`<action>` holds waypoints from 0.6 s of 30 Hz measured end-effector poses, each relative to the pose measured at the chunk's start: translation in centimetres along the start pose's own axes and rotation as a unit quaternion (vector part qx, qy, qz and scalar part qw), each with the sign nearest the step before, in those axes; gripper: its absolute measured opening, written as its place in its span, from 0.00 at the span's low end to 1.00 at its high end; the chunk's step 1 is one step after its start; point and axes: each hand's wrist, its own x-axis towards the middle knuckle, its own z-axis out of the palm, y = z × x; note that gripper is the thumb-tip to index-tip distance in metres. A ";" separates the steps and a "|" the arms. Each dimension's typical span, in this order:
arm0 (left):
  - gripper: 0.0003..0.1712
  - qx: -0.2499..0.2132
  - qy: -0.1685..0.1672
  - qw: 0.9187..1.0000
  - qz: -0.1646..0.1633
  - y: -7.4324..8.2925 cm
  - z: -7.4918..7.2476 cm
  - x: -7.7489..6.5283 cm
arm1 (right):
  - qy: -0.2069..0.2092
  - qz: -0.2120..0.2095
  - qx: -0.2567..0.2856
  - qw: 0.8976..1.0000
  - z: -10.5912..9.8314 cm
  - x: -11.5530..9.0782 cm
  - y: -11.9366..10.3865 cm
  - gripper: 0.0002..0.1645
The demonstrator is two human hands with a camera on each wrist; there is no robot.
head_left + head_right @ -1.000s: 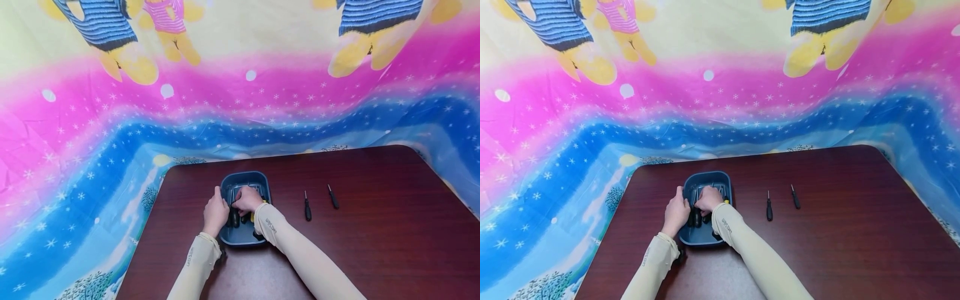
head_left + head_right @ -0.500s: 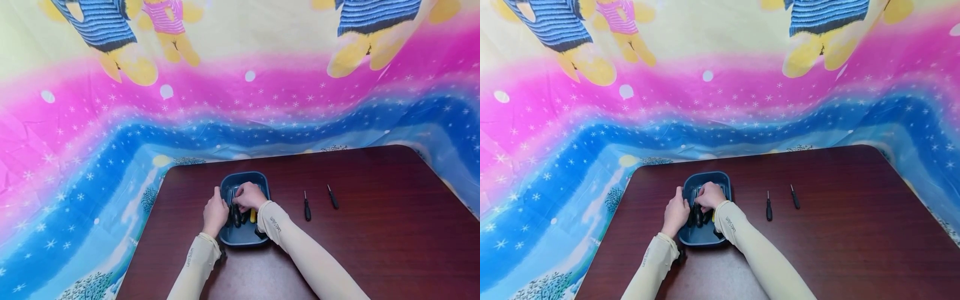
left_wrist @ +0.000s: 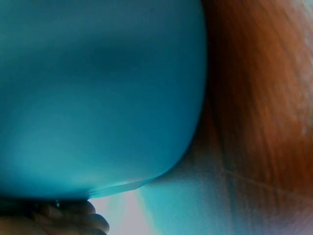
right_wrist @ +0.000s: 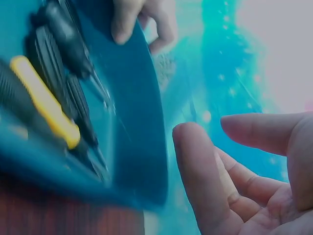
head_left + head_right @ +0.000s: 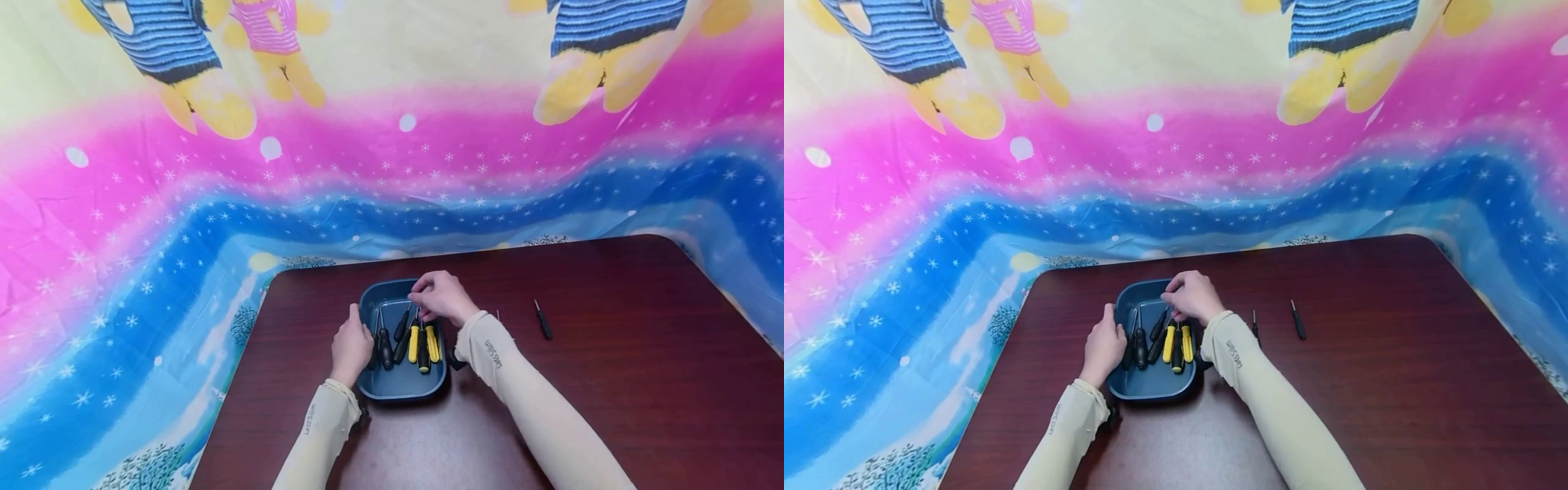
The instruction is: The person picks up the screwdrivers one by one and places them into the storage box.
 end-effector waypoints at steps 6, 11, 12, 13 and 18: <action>0.28 -0.001 -0.003 1.000 0.001 0.1 -0.1 -0.1 | 0.030 -0.007 -0.029 0.999 -2.8 -0.9 1.6 0.11; 0.30 0.001 -0.004 1.000 -0.005 0.2 -0.1 -0.1 | 0.049 -0.017 -0.096 0.994 -4.6 -1.7 3.8 0.13; 0.30 0.001 -0.004 1.000 -0.003 0.2 -0.1 -0.1 | 0.052 -0.015 -0.106 0.993 -4.9 -1.9 4.2 0.13; 0.30 0.002 -0.005 1.000 -0.001 0.1 -0.1 -0.1 | 0.056 -0.012 -0.115 0.992 -5.2 -2.0 4.7 0.13; 0.29 0.003 -0.005 1.000 0.002 0.0 -0.1 0.0 | 0.062 0.006 -0.136 0.989 -6.3 -2.7 6.9 0.14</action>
